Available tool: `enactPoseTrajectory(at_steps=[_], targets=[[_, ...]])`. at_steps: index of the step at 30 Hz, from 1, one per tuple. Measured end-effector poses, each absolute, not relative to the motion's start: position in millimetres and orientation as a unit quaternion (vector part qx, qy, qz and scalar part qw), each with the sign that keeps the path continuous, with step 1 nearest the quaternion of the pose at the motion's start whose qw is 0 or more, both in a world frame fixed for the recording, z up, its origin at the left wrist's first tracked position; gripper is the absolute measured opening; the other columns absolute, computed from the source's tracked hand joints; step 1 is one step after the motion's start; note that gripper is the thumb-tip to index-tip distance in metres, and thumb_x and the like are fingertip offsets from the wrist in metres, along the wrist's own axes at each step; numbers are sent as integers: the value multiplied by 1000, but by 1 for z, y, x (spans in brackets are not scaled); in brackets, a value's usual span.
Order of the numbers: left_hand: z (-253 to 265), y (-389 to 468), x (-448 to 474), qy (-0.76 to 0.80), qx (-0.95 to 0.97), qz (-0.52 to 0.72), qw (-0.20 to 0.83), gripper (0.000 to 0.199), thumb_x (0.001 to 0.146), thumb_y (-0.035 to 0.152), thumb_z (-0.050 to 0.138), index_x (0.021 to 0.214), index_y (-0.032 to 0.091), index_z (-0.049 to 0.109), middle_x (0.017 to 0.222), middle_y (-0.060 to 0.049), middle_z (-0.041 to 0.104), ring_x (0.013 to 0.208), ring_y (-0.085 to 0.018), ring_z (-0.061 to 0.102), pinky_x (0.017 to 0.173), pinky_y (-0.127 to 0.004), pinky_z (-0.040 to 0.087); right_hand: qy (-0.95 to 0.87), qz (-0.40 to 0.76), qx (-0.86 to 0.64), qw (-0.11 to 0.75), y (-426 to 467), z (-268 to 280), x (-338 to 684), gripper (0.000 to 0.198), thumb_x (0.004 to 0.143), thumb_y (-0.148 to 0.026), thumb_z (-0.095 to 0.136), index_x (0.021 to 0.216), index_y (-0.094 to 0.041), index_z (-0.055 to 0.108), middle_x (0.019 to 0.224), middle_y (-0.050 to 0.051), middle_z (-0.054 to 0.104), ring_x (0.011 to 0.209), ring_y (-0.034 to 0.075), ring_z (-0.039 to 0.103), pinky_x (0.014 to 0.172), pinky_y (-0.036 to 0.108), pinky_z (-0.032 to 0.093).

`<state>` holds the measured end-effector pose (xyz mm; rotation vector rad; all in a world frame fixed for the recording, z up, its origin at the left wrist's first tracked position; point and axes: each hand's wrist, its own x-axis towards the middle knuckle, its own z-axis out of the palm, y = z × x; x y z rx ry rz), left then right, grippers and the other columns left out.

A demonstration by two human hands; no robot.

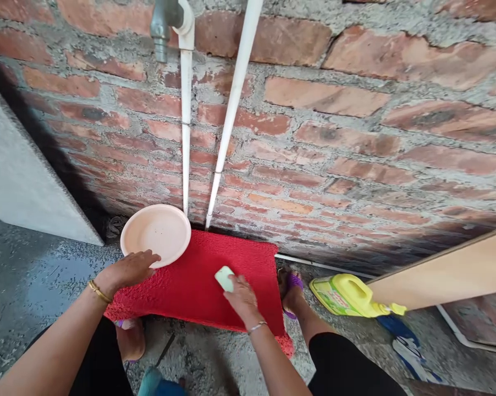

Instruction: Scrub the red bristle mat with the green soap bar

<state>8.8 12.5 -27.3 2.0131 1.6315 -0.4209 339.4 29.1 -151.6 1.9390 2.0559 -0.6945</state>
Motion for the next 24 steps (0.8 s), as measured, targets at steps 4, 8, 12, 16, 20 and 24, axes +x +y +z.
enactPoseTrajectory(at_steps=[4,8,12,16,20,24], targets=[[-27,16,16,593,746,-165,253,44,93,26,40,135,20,53,133,-15,58,123,-30,57,102,-45,45,567,-217,785,118,13,-137,427,55,86,-32,52,139,-19,51,127,15,58,115,25,62,96,33,46],[-27,18,19,596,744,-155,260,43,93,27,42,134,21,53,134,-15,58,126,-29,56,104,-44,43,579,-213,780,104,-1,-133,420,50,87,-33,52,136,-21,54,125,18,59,111,28,64,95,38,48],[-25,18,17,599,743,-147,261,42,93,28,43,133,21,54,132,-14,59,124,-29,57,103,-43,44,704,-271,651,91,-19,-137,323,45,80,-31,60,125,-25,60,123,11,60,112,26,61,93,35,48],[-23,16,11,607,733,-151,266,42,93,27,42,133,23,54,131,-13,60,122,-28,59,102,-42,45,819,-296,480,106,-41,-138,208,40,78,-28,60,117,-22,64,121,11,60,109,27,60,96,38,45],[-28,14,0,615,730,-147,259,44,93,27,41,135,22,52,136,-14,57,128,-29,54,105,-44,43,874,-273,382,124,-51,-146,147,40,79,-24,57,119,-21,61,125,14,57,109,28,58,95,44,45],[-34,13,-8,615,725,-152,268,43,93,30,43,134,25,53,137,-11,58,131,-28,52,107,-43,41,877,-270,374,138,-53,-157,169,43,80,-18,56,122,-21,61,130,16,57,116,30,56,101,47,41]])
